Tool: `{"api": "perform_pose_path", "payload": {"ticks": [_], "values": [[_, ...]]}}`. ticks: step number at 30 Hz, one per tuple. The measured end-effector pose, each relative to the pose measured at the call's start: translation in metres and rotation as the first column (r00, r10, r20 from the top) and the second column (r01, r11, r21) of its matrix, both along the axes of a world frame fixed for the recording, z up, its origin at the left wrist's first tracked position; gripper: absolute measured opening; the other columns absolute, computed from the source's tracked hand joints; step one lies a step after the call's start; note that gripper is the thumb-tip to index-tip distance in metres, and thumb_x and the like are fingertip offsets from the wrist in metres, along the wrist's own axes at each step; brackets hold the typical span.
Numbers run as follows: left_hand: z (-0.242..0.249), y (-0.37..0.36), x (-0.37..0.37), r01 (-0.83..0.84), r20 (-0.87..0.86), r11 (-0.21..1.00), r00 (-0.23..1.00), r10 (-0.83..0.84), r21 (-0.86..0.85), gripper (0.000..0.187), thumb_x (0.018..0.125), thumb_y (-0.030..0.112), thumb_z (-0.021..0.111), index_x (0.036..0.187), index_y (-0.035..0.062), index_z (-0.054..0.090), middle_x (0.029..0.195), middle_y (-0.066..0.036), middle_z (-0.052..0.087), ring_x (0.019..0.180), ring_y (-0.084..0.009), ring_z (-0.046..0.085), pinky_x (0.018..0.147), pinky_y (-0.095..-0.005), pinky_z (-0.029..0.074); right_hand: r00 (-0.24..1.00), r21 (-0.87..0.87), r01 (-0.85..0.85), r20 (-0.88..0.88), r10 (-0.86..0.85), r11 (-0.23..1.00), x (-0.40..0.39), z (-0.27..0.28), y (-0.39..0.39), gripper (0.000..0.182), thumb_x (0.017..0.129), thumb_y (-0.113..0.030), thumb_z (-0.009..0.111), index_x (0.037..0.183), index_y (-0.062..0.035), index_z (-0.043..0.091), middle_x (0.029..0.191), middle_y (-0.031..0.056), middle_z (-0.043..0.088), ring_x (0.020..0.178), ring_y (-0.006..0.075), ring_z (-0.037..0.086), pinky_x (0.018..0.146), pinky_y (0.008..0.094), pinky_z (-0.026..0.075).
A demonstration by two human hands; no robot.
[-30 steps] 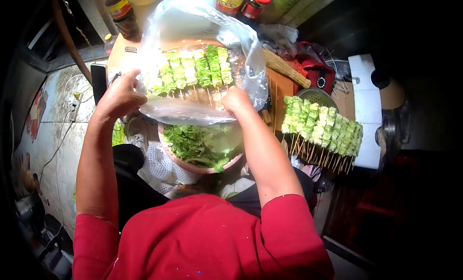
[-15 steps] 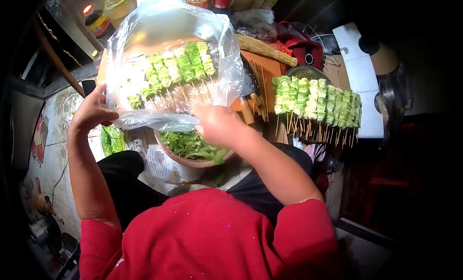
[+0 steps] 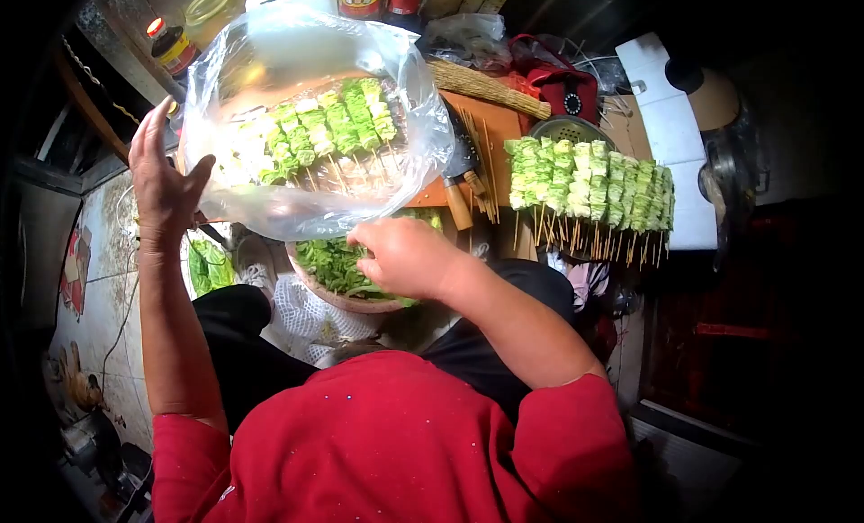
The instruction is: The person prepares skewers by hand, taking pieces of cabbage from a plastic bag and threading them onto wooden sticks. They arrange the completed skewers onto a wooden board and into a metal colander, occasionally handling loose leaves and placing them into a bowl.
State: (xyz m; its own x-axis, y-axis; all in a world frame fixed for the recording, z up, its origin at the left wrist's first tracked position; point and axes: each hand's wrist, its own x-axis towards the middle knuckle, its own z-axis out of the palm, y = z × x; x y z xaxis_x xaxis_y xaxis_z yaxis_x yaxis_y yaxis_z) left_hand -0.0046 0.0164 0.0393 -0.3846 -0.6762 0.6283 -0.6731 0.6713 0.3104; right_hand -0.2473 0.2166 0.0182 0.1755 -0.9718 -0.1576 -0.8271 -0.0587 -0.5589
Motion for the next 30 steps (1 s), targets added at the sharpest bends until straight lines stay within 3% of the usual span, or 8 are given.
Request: {"api": "perform_pose_path", "payload": {"ticks": [1,4,7,13,19,23,27,30], "values": [[0.006,0.007,-0.011,0.067,0.043,0.989,0.997,-0.062,-0.13,0.076,0.06,0.0,0.076,0.13,0.0103,0.047,0.129,-0.013,0.049,0.123,-0.0311,0.044,0.105,-0.0406,0.035,1.0,0.006,-0.001,0.032,0.001,1.0,0.001,0.001,-0.001,0.027,0.08,-0.021,0.06,0.101,-0.0048,0.061,0.09,0.0178,0.064,0.086,0.0351,0.062,0.077,0.0434,0.049],[0.005,0.025,-0.035,0.349,0.015,0.937,0.937,-0.348,-0.017,0.061,0.065,-0.001,0.071,0.122,0.0146,0.056,0.121,-0.01,0.056,0.117,-0.0291,0.05,0.102,-0.0387,0.039,0.993,-0.006,0.019,0.118,-0.019,1.0,0.001,0.008,-0.009,0.025,0.08,-0.018,0.059,0.1,-0.0035,0.061,0.087,0.0176,0.064,0.083,0.0351,0.062,0.075,0.0427,0.049],[-0.002,0.029,-0.046,0.329,-0.054,0.916,0.944,-0.326,0.23,0.055,0.071,-0.002,0.063,0.122,0.0163,0.055,0.115,-0.013,0.059,0.104,-0.0313,0.058,0.089,-0.0391,0.047,0.989,-0.112,0.08,0.133,-0.065,0.99,-0.007,0.007,-0.027,0.026,0.081,-0.015,0.059,0.104,-0.0043,0.061,0.089,0.0162,0.064,0.081,0.0291,0.063,0.075,0.0356,0.05],[-0.013,0.021,-0.053,0.272,-0.089,0.857,0.961,-0.26,0.437,0.056,0.072,-0.002,0.058,0.125,0.0143,0.051,0.108,-0.016,0.06,0.097,-0.0332,0.059,0.086,-0.0399,0.048,0.884,0.06,0.4,0.238,-0.403,0.914,-0.021,0.0,-0.089,0.039,0.079,-0.01,0.053,0.116,0.0021,0.058,0.109,0.0178,0.062,0.1,0.0235,0.06,0.089,0.0315,0.046],[-0.024,0.03,-0.069,-0.025,0.376,0.816,0.896,-0.238,0.577,0.043,0.075,0.005,0.055,0.119,0.0073,0.055,0.094,-0.022,0.065,0.092,-0.036,0.062,0.083,-0.0425,0.048,0.746,0.181,0.537,0.354,-0.564,0.824,-0.055,-0.049,-0.157,0.046,0.08,-0.009,0.055,0.124,0.0022,0.053,0.12,0.0171,0.06,0.11,0.0237,0.057,0.093,0.0292,0.042],[-0.018,0.026,-0.092,-0.099,0.602,0.784,0.701,-0.382,0.613,0.027,0.077,0.007,0.05,0.103,0.0038,0.057,0.085,-0.022,0.064,0.085,-0.0362,0.063,0.076,-0.0456,0.049,0.689,0.275,0.55,0.383,-0.615,0.788,-0.081,-0.075,-0.175,0.049,0.079,-0.009,0.049,0.127,-0.0038,0.053,0.124,0.0226,0.055,0.116,0.0317,0.053,0.097,0.0339,0.041],[-0.005,0.014,-0.146,0.084,0.566,0.803,0.666,-0.486,0.591,0.027,0.081,0.007,0.045,0.105,0.005,0.056,0.084,-0.017,0.063,0.078,-0.035,0.063,0.069,-0.0456,0.049,0.647,0.269,0.617,0.362,-0.671,0.74,-0.109,-0.09,-0.187,0.046,0.08,-0.004,0.046,0.125,-0.0065,0.055,0.123,0.0199,0.057,0.113,0.0309,0.056,0.096,0.0339,0.042],[-0.043,-0.016,-0.188,0.265,0.501,0.828,0.691,-0.521,0.494,0.028,0.084,0.013,0.046,0.108,0.0066,0.058,0.098,-0.014,0.061,0.098,-0.0309,0.058,0.082,-0.0424,0.046,0.646,0.296,0.63,0.314,-0.696,0.718,-0.124,-0.099,-0.182,0.046,0.08,0.0,0.045,0.123,-0.0088,0.058,0.12,0.0172,0.06,0.111,0.0279,0.058,0.095,0.0326,0.043]]}}
